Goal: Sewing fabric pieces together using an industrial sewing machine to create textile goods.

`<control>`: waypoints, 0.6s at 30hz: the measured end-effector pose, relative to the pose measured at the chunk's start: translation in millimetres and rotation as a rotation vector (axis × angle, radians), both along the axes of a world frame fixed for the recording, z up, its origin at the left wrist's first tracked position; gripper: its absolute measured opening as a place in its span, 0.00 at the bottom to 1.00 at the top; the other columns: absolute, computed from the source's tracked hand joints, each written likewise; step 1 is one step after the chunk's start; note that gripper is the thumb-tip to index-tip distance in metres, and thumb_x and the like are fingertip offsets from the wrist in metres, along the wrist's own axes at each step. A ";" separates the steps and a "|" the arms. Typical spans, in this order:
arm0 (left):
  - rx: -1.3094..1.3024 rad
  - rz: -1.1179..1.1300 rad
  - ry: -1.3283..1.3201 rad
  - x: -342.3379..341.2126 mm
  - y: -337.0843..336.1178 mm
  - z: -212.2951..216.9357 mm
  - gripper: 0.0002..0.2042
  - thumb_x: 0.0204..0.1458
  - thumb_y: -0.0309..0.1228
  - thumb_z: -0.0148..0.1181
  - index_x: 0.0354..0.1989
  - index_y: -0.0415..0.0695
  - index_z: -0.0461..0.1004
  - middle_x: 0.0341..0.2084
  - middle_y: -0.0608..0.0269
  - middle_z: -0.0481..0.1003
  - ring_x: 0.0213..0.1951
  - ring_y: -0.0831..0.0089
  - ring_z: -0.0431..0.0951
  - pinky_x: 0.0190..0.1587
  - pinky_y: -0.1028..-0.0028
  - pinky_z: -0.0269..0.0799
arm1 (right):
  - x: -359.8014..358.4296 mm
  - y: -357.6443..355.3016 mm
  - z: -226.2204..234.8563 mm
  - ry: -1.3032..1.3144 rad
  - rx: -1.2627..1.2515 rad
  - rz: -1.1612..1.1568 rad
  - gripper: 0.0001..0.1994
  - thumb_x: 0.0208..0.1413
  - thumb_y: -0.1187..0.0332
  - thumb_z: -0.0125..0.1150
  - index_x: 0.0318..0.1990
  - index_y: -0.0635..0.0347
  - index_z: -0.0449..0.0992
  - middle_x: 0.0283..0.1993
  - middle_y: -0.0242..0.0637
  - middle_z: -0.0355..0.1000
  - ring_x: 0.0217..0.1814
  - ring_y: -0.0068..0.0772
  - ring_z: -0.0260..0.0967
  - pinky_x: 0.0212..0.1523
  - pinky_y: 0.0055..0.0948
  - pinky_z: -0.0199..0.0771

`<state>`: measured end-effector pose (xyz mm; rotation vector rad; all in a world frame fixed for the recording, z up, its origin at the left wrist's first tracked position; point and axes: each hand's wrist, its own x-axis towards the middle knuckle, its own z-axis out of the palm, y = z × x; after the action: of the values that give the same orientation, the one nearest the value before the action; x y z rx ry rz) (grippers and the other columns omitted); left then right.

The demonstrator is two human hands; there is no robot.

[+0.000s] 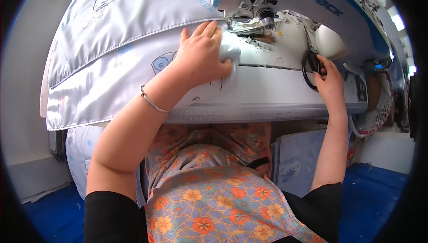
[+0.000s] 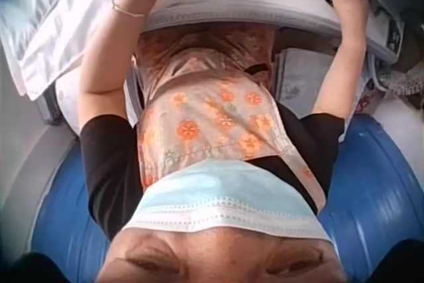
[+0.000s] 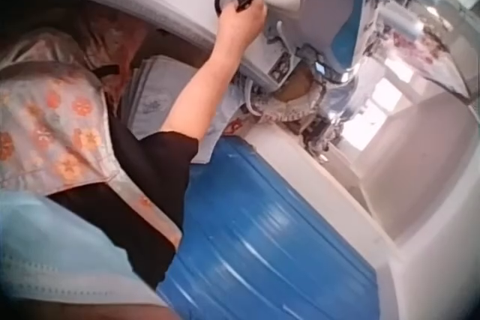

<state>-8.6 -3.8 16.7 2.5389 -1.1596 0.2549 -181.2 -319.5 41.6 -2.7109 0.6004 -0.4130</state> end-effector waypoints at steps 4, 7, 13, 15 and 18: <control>0.060 -0.013 0.012 9.5 1.9 -2.9 0.25 0.50 0.33 0.57 0.56 0.31 0.71 0.64 0.48 0.66 0.69 0.57 0.61 0.67 0.40 0.57 | -2.8 -3.7 5.0 0.011 0.010 0.015 0.29 0.53 0.80 0.58 0.66 0.54 0.68 0.43 0.38 0.72 0.38 0.28 0.68 0.43 0.27 0.74; -0.054 -0.062 -0.066 17.9 6.1 -11.1 0.20 0.51 0.25 0.53 0.53 0.36 0.74 0.62 0.53 0.69 0.67 0.59 0.65 0.64 0.48 0.64 | -9.5 -16.3 3.7 0.018 0.273 -0.004 0.33 0.52 0.82 0.56 0.68 0.53 0.65 0.40 0.35 0.71 0.35 0.24 0.67 0.39 0.24 0.72; -0.119 -0.270 -0.267 52.5 22.0 -7.6 0.17 0.49 0.24 0.55 0.48 0.43 0.78 0.49 0.61 0.78 0.56 0.63 0.76 0.58 0.61 0.70 | -40.3 47.6 34.2 0.099 1.015 0.112 0.34 0.59 0.65 0.65 0.71 0.58 0.60 0.32 0.28 0.67 0.22 0.13 0.60 0.29 0.18 0.70; -0.071 -0.297 -0.176 59.9 23.1 -2.8 0.21 0.49 0.19 0.51 0.52 0.43 0.79 0.54 0.56 0.78 0.58 0.56 0.75 0.63 0.58 0.65 | -44.7 68.2 27.1 0.130 1.116 0.354 0.43 0.57 0.46 0.68 0.72 0.63 0.57 0.30 0.29 0.67 0.22 0.14 0.62 0.31 0.19 0.72; -0.118 -0.267 -0.284 78.3 25.4 -24.0 0.17 0.50 0.22 0.54 0.48 0.47 0.80 0.51 0.63 0.79 0.57 0.64 0.75 0.61 0.64 0.66 | -29.4 105.1 24.1 0.266 1.324 0.451 0.49 0.57 0.33 0.57 0.72 0.66 0.55 0.29 0.33 0.67 0.21 0.18 0.66 0.39 0.27 0.82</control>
<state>69.7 21.6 -7.4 2.2640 -1.5224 0.6112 -210.6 -214.5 65.7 -1.5123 0.1574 0.3750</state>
